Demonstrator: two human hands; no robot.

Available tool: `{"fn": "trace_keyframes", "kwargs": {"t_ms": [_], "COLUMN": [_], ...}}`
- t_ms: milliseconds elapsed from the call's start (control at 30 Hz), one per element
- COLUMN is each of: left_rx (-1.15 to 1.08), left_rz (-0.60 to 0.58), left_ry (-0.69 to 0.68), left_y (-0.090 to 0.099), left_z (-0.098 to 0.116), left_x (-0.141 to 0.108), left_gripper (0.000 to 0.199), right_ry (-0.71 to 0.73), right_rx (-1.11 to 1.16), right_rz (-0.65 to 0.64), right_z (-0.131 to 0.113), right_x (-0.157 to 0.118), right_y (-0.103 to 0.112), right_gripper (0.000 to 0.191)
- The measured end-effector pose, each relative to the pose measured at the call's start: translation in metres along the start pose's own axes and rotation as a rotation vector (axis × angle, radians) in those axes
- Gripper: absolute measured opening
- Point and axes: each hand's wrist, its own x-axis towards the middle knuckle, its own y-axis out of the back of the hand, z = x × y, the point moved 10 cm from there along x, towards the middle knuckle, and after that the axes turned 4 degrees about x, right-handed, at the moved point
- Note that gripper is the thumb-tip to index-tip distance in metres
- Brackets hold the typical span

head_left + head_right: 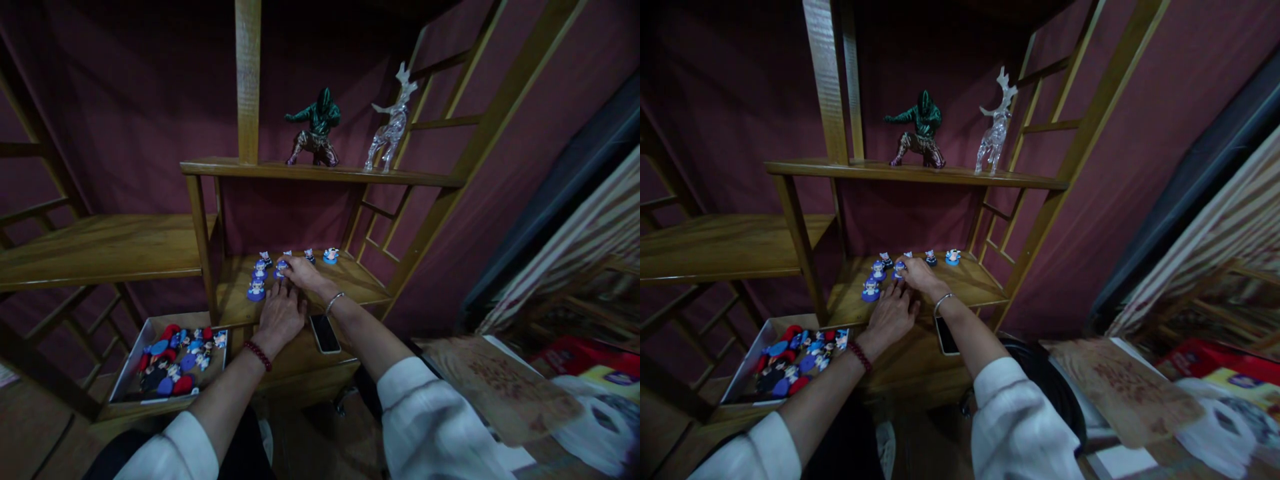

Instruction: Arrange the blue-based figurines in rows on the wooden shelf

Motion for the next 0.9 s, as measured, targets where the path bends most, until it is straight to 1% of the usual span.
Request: {"fn": "trace_keyframes", "kwargs": {"t_ms": [167,433,567,733,900], "left_rx": [0.004,0.005,0.028,0.036,0.023], "left_rz": [0.019,-0.012,-0.037,-0.067,-0.102], "left_ry": [-0.027,-0.073,-0.064,-0.05,-0.045], "left_y": [0.0,0.001,0.0,-0.006,-0.008], "left_z": [0.002,0.008,0.009,0.008,0.008], "left_x": [-0.001,0.002,0.001,0.001,0.001], "left_gripper": [0.04,0.036,0.04,0.049,0.053], "right_ry": [-0.004,-0.043,-0.062,-0.014,-0.014], "right_rx": [0.003,-0.031,-0.024,0.067,0.125], "right_rz": [0.011,0.0,-0.004,0.047,0.077], "right_z": [0.004,0.02,0.028,0.03,0.035], "right_x": [-0.005,-0.01,-0.011,-0.012,-0.012], "right_y": [0.004,0.008,0.007,0.004,0.001], "right_gripper": [0.028,0.033,0.034,0.035,0.035]}}
